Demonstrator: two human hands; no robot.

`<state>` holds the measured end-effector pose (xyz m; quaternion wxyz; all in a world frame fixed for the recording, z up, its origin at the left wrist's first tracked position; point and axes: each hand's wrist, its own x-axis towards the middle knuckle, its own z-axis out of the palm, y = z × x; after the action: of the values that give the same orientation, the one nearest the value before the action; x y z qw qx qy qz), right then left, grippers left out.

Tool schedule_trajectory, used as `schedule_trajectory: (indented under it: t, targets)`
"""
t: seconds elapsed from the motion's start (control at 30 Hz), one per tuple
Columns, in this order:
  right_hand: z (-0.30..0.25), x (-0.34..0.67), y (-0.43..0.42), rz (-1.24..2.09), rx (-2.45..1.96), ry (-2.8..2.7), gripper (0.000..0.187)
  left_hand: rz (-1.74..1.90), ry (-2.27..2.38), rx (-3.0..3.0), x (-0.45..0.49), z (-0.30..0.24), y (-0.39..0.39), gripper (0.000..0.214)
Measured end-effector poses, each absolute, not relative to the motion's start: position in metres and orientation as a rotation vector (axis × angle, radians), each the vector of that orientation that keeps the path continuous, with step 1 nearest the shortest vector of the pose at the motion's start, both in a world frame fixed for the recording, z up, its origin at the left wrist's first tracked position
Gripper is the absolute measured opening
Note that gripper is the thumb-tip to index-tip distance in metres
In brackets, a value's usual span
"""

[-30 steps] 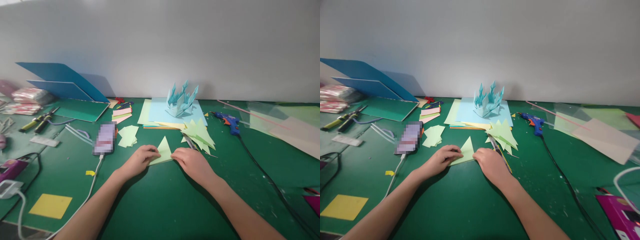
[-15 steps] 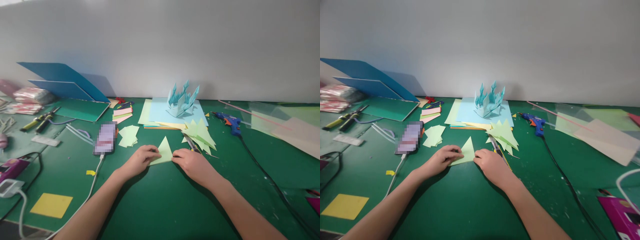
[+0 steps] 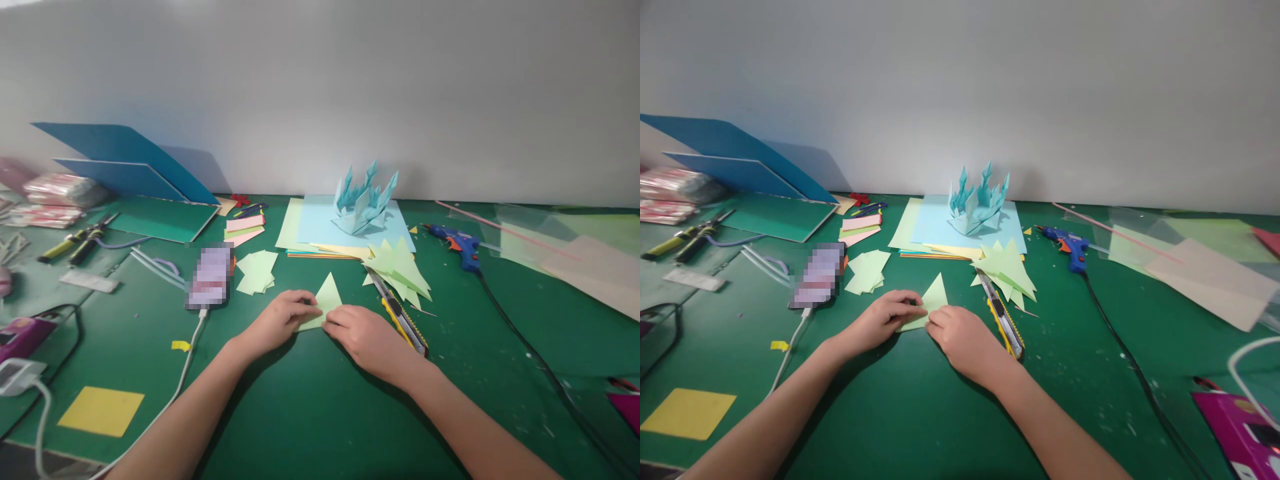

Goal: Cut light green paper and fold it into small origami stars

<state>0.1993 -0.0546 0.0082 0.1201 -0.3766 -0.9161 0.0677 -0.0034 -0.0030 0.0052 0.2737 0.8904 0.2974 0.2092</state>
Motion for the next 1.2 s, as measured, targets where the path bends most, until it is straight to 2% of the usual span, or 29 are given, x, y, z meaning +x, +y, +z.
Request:
schedule_trajectory:
  t: [0.33,0.53,0.67,0.97,1.2]
  targets:
    - [0.000,0.169,-0.061,0.246,-0.981,-2.647,0.025,0.568,0.788,2.379,-0.003,0.007,-0.002,0.041]
    - [-0.001,0.165,-0.062,0.245,-0.993,-2.651,0.032,0.571,0.785,2.386,-0.001,0.009,-0.003,0.040]
    - [0.000,0.165,-0.064,0.252,-1.028,-2.632,0.030,0.589,0.787,2.397,-0.002,0.006,-0.004,0.040]
    - [0.009,0.205,-0.068,0.092,-1.389,-2.503,0.023,0.560,0.828,2.373,-0.004,0.004,-0.004,0.031]
    - [0.009,0.221,-0.067,0.016,-1.415,-2.373,0.025,0.495,0.920,2.378,-0.003,0.009,-0.010,0.021]
